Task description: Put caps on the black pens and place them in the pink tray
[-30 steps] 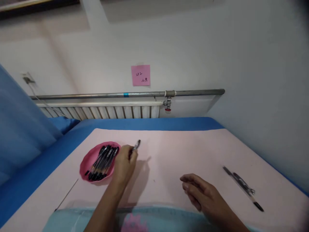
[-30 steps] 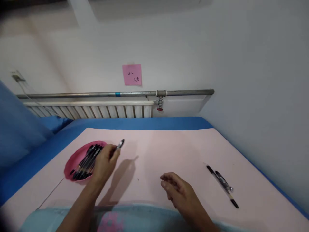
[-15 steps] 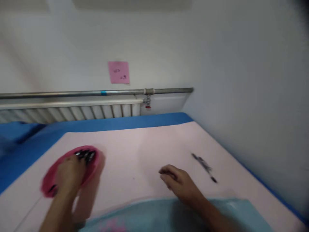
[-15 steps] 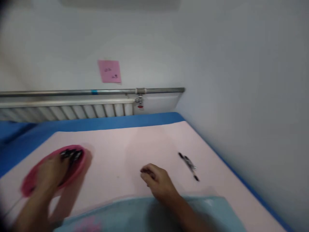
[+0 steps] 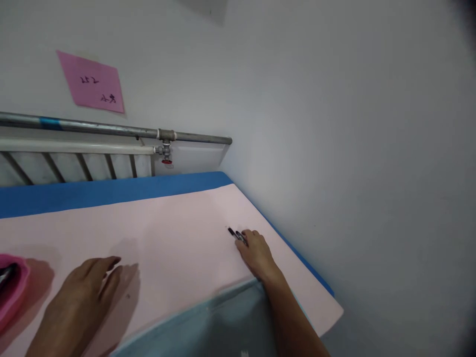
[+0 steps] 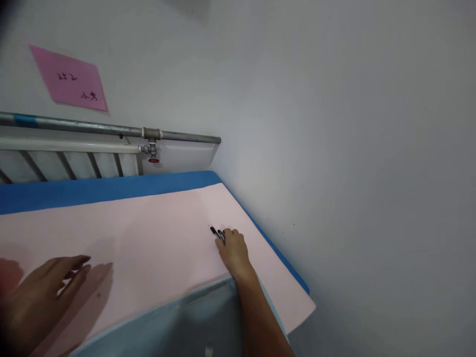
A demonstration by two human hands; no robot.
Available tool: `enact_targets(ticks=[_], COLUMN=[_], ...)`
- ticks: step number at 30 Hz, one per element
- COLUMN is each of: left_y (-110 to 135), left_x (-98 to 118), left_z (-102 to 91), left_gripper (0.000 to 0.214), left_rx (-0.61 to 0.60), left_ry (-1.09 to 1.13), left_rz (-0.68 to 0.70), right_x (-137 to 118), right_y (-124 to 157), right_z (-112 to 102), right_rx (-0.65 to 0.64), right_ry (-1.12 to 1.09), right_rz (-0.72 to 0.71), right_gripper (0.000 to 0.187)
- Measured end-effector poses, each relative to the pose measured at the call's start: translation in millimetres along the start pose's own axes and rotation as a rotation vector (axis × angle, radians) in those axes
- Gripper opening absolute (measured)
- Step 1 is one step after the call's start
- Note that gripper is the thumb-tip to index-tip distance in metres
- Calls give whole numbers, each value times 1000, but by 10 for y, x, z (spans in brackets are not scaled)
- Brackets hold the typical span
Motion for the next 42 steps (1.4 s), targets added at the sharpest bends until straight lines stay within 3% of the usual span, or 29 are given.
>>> enact_targets(ticks=[3, 9, 18, 22, 32, 39, 42], left_y=[69, 81, 159, 212, 230, 230, 226], left_x=[143, 208, 353, 470, 546, 567, 568], left_z=[39, 13, 206, 211, 165, 136, 136], left_gripper=[30, 32, 32, 29, 25, 25, 26], left_rx=[-126, -174, -257, -276, -250, -248, -272], left_ry=[31, 73, 186, 193, 208, 222, 228], left_rz=[52, 1, 93, 117, 119, 114, 95], right_x=[-5, -188, -875, -1058, -1069, -1019, -1025], right_y=[-15, 18, 282, 342, 313, 342, 404], right_z=[73, 125, 380, 416, 417, 336, 332], right_rx=[-40, -68, -88, -132, -139, -24, -37], right_ry=[18, -1, -66, -98, -160, -133, -79], right_rz=[-27, -109, -395, -444, -445, -426, -453], right_gripper=[25, 18, 11, 11, 16, 13, 12])
Point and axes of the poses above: each hand's wrist, its own y-axis away from the middle knuckle, its own z-axis out of the palm, x = y × z, the point moved 4 cm from there along -y, towards the middle knuckle, and after that the axes turned 1 degree about z, right-handed, at the moved point
